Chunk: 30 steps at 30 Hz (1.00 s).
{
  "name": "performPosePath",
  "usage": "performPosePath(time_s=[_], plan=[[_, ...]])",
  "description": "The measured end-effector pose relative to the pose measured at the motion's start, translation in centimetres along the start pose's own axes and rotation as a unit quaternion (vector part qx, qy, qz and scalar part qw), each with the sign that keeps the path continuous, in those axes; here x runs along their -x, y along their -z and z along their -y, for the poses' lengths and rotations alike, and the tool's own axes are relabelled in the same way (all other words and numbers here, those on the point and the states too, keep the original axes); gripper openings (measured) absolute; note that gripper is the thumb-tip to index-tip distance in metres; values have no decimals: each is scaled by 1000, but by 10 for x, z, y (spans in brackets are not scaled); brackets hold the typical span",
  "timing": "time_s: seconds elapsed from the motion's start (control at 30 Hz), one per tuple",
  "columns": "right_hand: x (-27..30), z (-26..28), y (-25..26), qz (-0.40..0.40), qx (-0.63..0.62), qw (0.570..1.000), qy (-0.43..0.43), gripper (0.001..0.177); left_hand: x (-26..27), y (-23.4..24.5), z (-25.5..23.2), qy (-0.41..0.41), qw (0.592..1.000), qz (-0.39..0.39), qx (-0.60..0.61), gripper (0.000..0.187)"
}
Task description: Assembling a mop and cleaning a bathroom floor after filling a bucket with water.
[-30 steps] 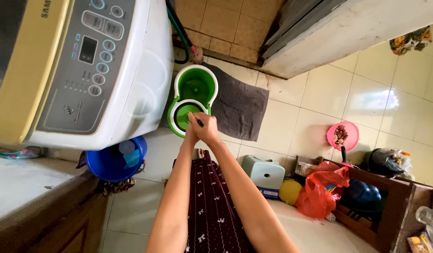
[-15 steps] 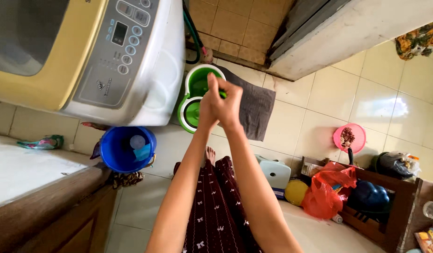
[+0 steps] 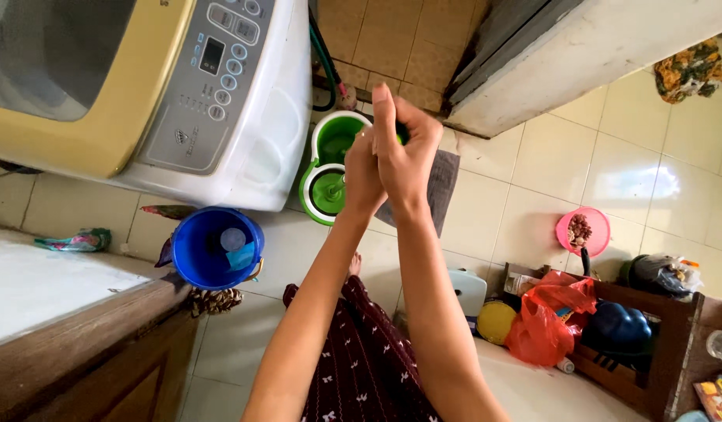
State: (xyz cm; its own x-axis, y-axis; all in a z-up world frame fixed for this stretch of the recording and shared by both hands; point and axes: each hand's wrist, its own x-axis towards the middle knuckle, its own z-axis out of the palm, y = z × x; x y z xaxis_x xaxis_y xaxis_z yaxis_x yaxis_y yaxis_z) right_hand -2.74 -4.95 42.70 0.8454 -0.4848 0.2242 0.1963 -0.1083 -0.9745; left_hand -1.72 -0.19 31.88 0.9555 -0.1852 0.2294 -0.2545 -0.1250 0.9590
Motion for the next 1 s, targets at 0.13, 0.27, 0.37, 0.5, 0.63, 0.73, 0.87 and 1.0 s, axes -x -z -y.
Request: performPosePath(time_s=[0.13,0.27,0.37,0.5,0.63,0.73,0.87,1.0], plan=[[5,-20,-3,-11,44,999,7,46,7,-4,26,32,999,10,-20,22],[5,-52,-9,-16,34,999,20,37,3,-6,62,-2,1000,2,-20,20],[7,-65,-13,-29,109,993,36,37,4,-4,88,-8,1000,8,-14,19],[6,-76,-18,-20,73,997,16,40,7,-6,101,-8,1000,11,-9,19],[4,-96,-24,-19,92,995,46,36,7,0,108,71,997,32,30,23],[-2,-110,-23,-19,98,993,58,34,1,-2,122,42,998,38,5,25],[-3,-133,-17,-22,84,996,36,38,3,-13,145,53,996,58,-41,25],[-2,-164,-8,-32,85,996,-3,42,10,-27,178,45,997,67,8,27]])
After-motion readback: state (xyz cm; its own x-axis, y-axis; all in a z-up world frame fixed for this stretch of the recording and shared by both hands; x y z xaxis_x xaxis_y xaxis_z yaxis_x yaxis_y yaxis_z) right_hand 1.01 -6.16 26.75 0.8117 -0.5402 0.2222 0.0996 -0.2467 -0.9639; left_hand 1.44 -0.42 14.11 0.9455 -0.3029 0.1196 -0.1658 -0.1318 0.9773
